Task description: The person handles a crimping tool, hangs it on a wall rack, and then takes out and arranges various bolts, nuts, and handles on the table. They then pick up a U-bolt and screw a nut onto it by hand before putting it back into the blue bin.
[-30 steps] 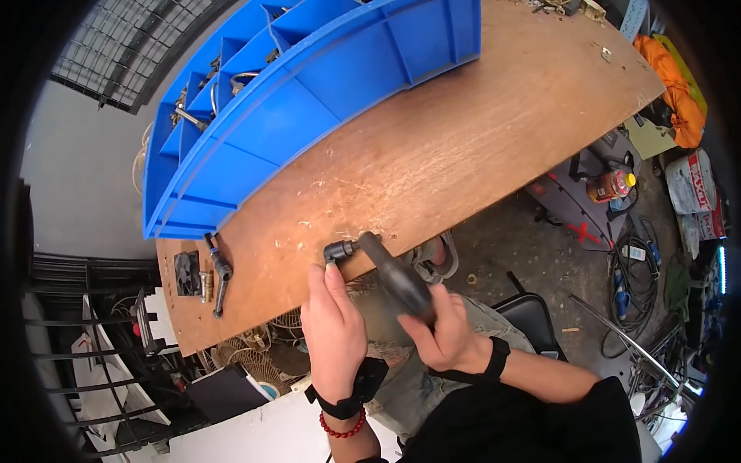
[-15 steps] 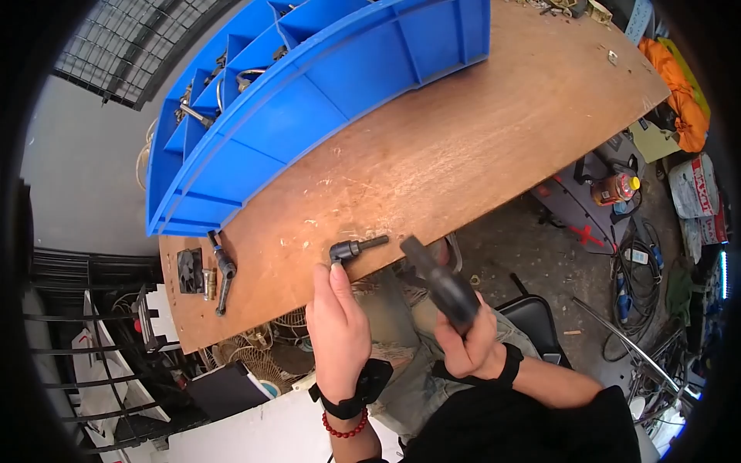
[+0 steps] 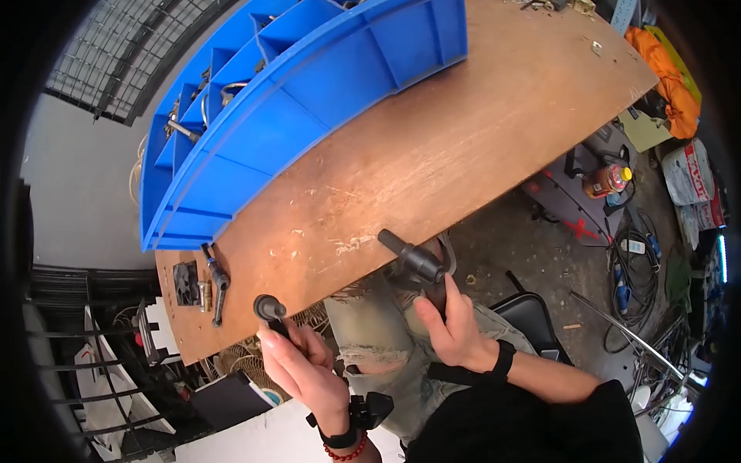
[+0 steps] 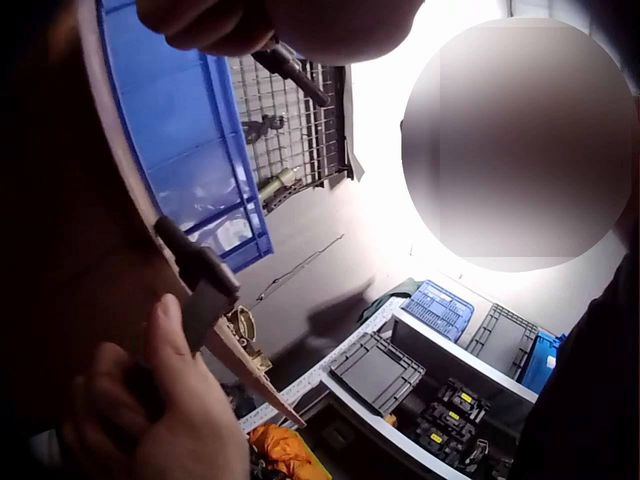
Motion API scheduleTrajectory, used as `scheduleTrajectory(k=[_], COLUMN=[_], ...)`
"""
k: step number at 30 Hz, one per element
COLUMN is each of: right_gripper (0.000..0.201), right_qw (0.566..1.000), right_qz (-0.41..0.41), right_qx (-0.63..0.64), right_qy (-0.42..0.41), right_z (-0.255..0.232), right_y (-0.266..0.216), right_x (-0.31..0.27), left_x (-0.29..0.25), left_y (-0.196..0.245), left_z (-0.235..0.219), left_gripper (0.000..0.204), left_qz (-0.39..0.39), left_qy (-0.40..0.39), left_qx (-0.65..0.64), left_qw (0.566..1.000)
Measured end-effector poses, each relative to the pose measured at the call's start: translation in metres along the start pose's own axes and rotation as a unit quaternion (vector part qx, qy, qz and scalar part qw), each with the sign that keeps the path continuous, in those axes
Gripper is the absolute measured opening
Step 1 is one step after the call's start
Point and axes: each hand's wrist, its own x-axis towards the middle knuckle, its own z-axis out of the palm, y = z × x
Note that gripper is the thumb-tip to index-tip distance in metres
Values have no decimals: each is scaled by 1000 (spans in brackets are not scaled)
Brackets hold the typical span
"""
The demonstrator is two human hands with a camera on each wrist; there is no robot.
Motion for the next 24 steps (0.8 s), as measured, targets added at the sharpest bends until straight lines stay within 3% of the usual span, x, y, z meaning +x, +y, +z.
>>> scheduleTrajectory(k=[2,3,4,5,8,11,14,15,18,24], right_gripper=[34,34,34,34,27,21,20,25,32,30], right_qw=[999,998,988,968,917,931,974,983,999,980], right_qz=[-26,-40,-123,-205,-364,-323,-172,-92,22,104], right_qx=[-25,-38,-90,-143,-143,-88,-145,-153,-9,141], right_qy=[-18,-23,-21,-17,74,-142,-29,-42,-36,-97], right_z=[-3,-6,-10,-13,-10,-30,-7,-6,-5,-1], right_y=[-2,-2,1,5,-4,-22,-15,-20,-13,-25], right_x=[1,1,0,-1,2,14,4,6,4,12], left_x=[1,7,12,14,8,5,1,-1,-8,-10], left_y=[10,0,-10,-10,-10,-7,-2,0,5,4], left_z=[3,1,2,6,-2,-12,-13,-13,-12,-15], left_gripper=[42,38,33,30,30,31,36,38,41,41], left_qz=[45,71,96,62,49,37,40,38,40,62], left_qy=[-41,-83,-125,-130,-81,-56,-6,14,52,32], left_qx=[181,307,426,448,419,353,266,237,160,111], left_qw=[982,945,891,882,903,933,963,971,985,991])
